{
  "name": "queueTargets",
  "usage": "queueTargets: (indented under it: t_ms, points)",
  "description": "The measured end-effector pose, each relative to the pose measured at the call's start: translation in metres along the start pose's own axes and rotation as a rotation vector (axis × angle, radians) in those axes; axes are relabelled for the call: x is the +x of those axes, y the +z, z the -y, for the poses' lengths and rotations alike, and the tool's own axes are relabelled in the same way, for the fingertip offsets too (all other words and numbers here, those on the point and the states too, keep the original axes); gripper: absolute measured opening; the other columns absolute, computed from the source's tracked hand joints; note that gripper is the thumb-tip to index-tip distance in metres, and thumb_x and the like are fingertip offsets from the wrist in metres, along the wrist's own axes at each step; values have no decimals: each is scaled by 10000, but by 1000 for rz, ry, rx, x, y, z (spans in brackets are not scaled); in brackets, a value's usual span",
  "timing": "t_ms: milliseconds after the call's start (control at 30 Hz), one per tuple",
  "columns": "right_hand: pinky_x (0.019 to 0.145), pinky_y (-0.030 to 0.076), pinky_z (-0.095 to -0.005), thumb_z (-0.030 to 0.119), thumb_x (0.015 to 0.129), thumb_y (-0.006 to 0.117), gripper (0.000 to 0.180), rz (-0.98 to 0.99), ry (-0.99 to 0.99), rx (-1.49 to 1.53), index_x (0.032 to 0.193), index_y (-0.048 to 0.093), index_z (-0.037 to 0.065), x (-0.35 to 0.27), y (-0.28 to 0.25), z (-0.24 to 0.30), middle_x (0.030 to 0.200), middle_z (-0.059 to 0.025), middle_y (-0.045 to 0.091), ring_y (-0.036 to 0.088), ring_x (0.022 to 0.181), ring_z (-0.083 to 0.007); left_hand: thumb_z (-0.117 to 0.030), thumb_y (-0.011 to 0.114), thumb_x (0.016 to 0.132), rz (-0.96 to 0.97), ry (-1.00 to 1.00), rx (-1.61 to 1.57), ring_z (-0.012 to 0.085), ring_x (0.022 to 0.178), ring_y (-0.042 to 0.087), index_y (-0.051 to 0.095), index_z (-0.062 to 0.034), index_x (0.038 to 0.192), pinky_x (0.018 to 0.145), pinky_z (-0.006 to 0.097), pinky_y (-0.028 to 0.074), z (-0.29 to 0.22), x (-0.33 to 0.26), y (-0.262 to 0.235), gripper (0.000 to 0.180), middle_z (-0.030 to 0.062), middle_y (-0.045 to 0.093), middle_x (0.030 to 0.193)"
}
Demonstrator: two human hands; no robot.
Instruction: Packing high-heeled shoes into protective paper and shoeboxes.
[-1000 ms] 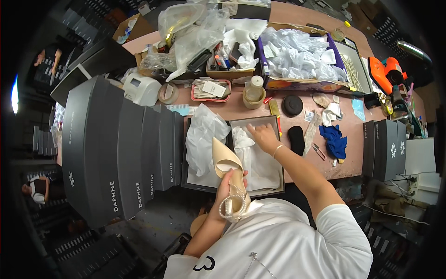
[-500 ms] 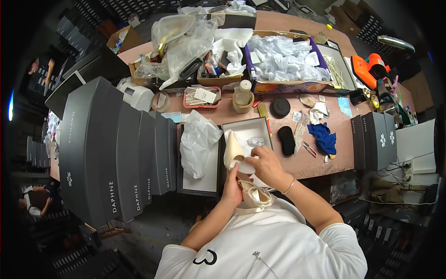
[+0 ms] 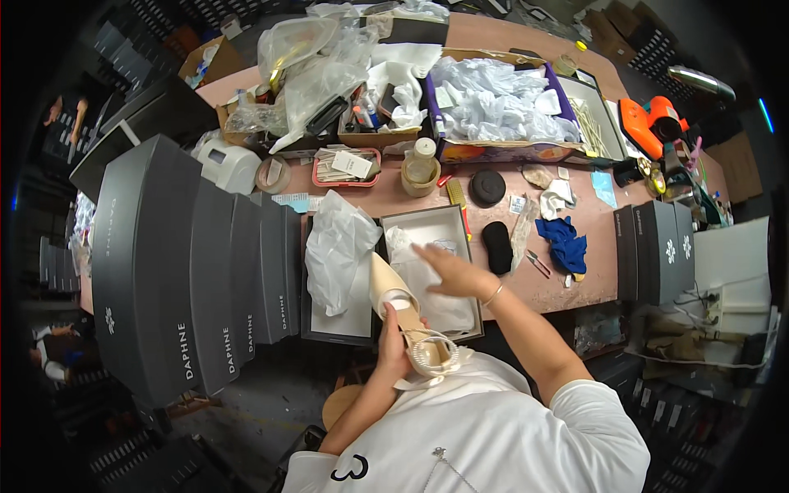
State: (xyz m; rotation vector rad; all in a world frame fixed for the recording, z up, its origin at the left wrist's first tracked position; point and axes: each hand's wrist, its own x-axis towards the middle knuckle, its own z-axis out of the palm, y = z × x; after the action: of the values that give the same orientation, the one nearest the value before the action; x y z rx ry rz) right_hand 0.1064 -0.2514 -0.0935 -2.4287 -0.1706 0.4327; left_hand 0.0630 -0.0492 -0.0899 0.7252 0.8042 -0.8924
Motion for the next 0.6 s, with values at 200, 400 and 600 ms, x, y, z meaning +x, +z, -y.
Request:
queueTargets:
  t_ms: [200,400,600]
  points:
    - [762,523,-395,80,745,643,311,-181,-22,-476,1052,596,58,41,43,-86,997,-147,587,592,938,-321,-597,371,948,101,120,173,181,789,607,524,-1,1211,717,308,522,-19,-2,15,669,104,602,897]
    - [749,521,-292,95,743,764,293,-264,21,782,1000,633,41,-11,-5,4,984,-112,603,620,878,-222,-560,419,951,196,80,25,208,809,599,510,-38,1147,751,330,525,-34,6,3,565,118,592,936]
    - [763,498,-354,82,708,754,203,-489,-90,189,836,605,30,-30,14,60,886,-102,587,596,868,-298,-540,349,977,287,114,127,227,1033,614,460,-50,1246,882,355,515,-20,5,30,570,114,600,1117]
